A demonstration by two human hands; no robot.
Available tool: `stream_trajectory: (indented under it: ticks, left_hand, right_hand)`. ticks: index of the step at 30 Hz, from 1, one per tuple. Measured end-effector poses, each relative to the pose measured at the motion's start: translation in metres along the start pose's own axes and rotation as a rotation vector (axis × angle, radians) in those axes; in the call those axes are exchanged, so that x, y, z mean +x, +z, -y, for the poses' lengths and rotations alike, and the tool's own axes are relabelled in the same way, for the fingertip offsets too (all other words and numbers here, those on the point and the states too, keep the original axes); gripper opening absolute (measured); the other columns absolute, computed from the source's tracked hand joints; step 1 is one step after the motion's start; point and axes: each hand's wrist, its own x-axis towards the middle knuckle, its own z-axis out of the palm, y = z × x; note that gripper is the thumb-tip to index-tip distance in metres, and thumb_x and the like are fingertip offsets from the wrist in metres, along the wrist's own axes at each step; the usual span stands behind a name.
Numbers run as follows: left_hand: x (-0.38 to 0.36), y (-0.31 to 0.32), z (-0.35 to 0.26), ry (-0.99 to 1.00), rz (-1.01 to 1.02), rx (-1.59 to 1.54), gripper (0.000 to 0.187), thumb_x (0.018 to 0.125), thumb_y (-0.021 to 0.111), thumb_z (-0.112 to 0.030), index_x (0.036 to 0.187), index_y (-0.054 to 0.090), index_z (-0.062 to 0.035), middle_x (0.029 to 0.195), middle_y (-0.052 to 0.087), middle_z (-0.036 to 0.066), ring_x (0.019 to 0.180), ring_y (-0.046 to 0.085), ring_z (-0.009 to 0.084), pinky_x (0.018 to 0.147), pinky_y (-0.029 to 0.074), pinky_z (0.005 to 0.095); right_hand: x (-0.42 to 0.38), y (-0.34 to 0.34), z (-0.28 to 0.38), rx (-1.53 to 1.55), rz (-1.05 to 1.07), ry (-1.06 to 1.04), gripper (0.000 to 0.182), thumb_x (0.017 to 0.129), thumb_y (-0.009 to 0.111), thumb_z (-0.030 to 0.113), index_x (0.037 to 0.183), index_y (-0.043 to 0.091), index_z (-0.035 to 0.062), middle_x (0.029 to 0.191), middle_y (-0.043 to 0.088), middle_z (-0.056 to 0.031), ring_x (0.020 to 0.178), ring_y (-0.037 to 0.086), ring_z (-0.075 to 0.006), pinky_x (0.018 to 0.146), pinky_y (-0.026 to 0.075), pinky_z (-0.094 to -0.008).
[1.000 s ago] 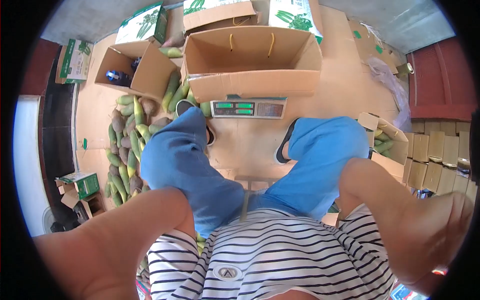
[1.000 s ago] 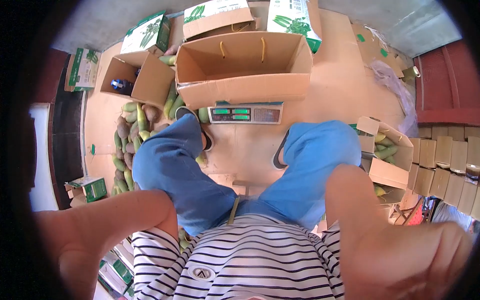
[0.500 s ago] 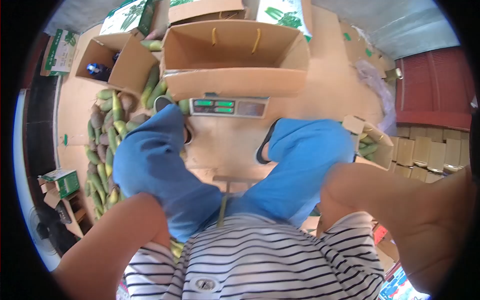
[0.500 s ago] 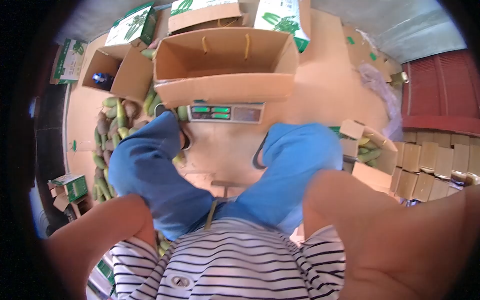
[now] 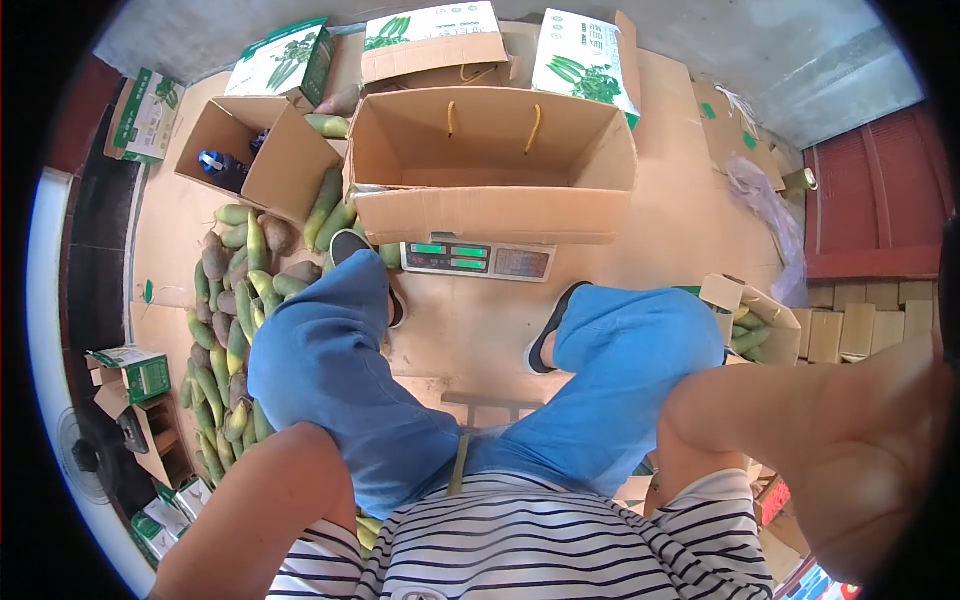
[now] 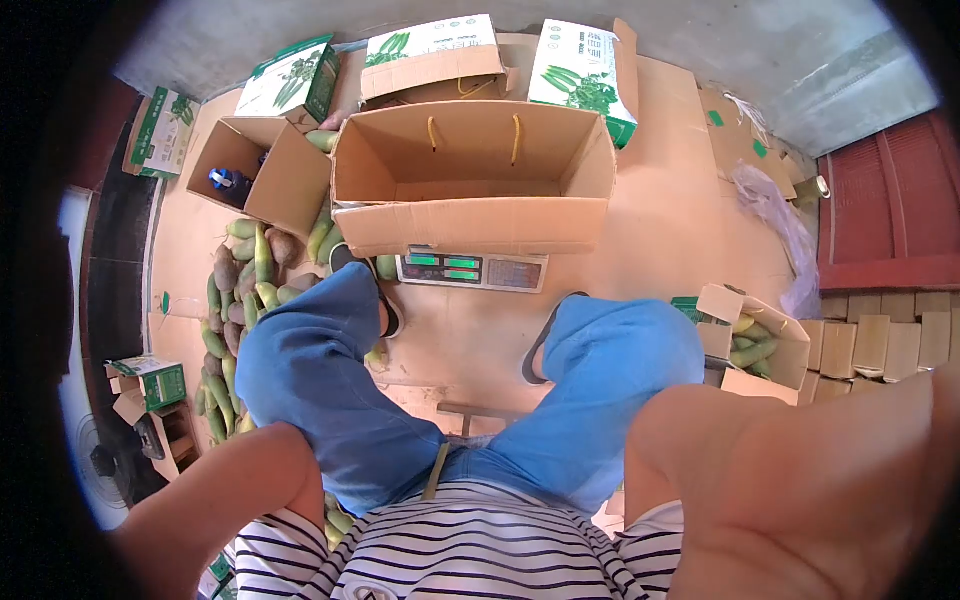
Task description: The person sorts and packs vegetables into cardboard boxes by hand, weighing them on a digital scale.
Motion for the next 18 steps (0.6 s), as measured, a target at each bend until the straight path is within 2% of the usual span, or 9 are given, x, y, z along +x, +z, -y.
stream_trajectory:
  ticks: [9,14,17,18]
  left_hand:
    - [0.02,-0.007,-0.012,-0.001,-0.031,0.022,0.036,0.091,0.04,-0.029,0.093,0.056,0.0031,0.093,0.06,0.027,0.09,0.06,0.0351,0.087,0.046,0.0437]
    - [0.021,-0.05,-0.014,0.007,-0.21,0.077,0.037,0.091,0.039,-0.029,0.093,0.056,0.0034,0.094,0.06,0.027,0.09,0.06,0.0354,0.087,0.046,0.0439]
    - [-0.034,-0.087,0.031,-0.247,-0.328,0.301,0.037,0.091,0.039,-0.03,0.093,0.056,0.0035,0.094,0.06,0.027,0.09,0.06,0.0355,0.088,0.046,0.044]
    - [-0.064,-0.107,0.049,-0.328,-0.179,0.508,0.037,0.09,0.032,-0.023,0.092,0.056,0.0057,0.093,0.061,0.025,0.094,0.059,0.0353,0.091,0.045,0.0436]
  right_hand:
    - [0.025,0.014,-0.035,0.031,0.028,0.056,0.026,0.092,0.048,0.017,0.105,0.063,-0.0016,0.102,0.064,-0.0104,0.095,0.06,-0.0145,0.084,0.044,-0.0261]
    - [0.048,0.03,-0.069,0.038,0.073,0.082,0.027,0.092,0.048,0.016,0.105,0.063,-0.0018,0.103,0.064,-0.0105,0.096,0.06,-0.0143,0.084,0.044,-0.0258]
    - [0.052,0.048,-0.087,0.019,0.113,0.131,0.027,0.092,0.048,0.016,0.105,0.063,-0.0019,0.103,0.064,-0.0105,0.096,0.06,-0.0141,0.084,0.044,-0.0257]
    - [0.052,0.054,-0.093,-0.007,0.138,0.159,0.027,0.092,0.048,0.016,0.105,0.063,-0.0019,0.103,0.064,-0.0105,0.096,0.06,-0.0141,0.084,0.044,-0.0256]
